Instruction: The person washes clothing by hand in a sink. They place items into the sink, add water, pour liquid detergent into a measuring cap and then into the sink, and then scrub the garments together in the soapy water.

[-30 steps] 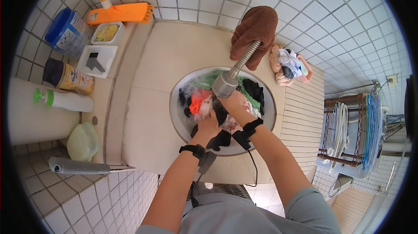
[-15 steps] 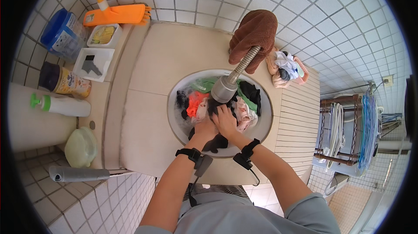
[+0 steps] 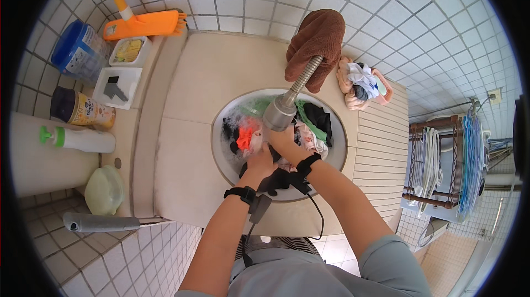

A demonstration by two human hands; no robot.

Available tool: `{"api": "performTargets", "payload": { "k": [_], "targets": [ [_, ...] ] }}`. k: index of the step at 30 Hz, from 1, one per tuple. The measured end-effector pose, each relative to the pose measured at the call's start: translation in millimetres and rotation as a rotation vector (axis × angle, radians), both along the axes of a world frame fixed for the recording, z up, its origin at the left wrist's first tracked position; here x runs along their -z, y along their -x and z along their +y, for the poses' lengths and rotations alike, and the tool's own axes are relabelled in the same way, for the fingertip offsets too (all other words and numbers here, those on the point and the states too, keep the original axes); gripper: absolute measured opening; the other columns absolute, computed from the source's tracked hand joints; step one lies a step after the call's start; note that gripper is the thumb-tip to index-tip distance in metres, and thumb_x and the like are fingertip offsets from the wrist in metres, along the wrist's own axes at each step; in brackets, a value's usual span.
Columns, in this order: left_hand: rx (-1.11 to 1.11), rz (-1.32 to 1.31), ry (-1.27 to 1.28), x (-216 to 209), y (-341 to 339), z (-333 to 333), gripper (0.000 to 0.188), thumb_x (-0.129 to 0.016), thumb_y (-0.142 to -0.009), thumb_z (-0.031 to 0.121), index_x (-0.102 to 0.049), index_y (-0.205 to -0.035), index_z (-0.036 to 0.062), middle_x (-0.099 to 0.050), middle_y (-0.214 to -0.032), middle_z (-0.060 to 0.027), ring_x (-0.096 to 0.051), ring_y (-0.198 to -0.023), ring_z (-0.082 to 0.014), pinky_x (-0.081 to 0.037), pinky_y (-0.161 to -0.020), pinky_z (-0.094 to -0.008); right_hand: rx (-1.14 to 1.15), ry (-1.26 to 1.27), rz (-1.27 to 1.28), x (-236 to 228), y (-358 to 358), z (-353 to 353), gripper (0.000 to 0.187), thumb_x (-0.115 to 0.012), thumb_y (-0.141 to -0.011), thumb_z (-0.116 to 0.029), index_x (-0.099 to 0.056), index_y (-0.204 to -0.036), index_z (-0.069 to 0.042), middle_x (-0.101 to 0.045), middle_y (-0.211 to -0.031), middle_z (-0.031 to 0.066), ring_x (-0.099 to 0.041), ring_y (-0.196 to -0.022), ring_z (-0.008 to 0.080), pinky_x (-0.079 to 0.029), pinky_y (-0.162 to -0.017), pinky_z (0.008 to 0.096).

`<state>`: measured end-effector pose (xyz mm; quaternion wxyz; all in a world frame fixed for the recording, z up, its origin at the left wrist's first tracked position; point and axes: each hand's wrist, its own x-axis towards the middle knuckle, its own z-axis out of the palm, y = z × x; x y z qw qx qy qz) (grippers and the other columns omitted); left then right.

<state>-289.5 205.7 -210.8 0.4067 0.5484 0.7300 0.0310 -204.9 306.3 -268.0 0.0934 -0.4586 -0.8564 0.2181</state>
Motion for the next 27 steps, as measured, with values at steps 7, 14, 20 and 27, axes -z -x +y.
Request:
{"api": "performTargets", "payload": {
  "k": [7,14,20,27],
  "targets": [
    [0.011,0.02,-0.034,-6.5,2.7,-7.0,0.081,-0.067,-0.072,0.039,-0.027,-0.129,-0.0025,-0.052,-0.12,-0.0182,-0.05,-0.112,-0.0318,-0.032,-0.094,-0.0578,-0.173,-0.513,-0.107,-105.2,-9.7,-40.7,0.034,-0.061,-0.072,-0.023,-0.055,-0.105,-0.014,-0.048,-0.111,0.01,-0.044,-0.103,0.0307,-0.038,-0.079,0.0472],
    [0.112,0.219,-0.126,8.4,3.9,-10.8,0.068,-0.064,-0.073,0.045,-0.044,-0.124,0.0045,-0.051,-0.123,-0.0175,-0.051,-0.112,-0.0317,-0.039,-0.093,-0.0456,-0.048,0.002,0.214,-110.5,-16.5,-56.7,0.023,-0.057,-0.079,-0.021,-0.045,-0.091,-0.005,-0.046,-0.091,0.0139,-0.05,-0.088,0.033,-0.045,-0.07,0.0429],
    [0.015,0.124,-0.237,-0.5,1.0,-6.8,0.066,-0.063,-0.073,0.04,-0.043,-0.126,0.0062,-0.053,-0.121,-0.0157,-0.056,-0.105,-0.0293,-0.047,-0.084,-0.0383,-0.016,0.021,0.175,-86.8,-24.1,-65.4,0.024,-0.056,-0.081,-0.024,-0.05,-0.09,-0.003,-0.048,-0.09,0.0149,-0.051,-0.084,0.0362,-0.042,-0.072,0.0432],
    [0.171,0.154,-0.212,1.7,-23.1,9.9,0.072,-0.064,-0.074,0.036,-0.034,-0.126,-0.0043,-0.059,-0.106,-0.0199,-0.059,-0.096,-0.0347,-0.048,-0.08,-0.0413,0.095,-0.026,0.141,21.6,-34.7,20.5,0.025,-0.057,-0.078,-0.031,-0.065,-0.08,-0.008,-0.062,-0.081,0.016,-0.061,-0.075,0.0326,-0.048,-0.062,0.0419]
  ]
}}
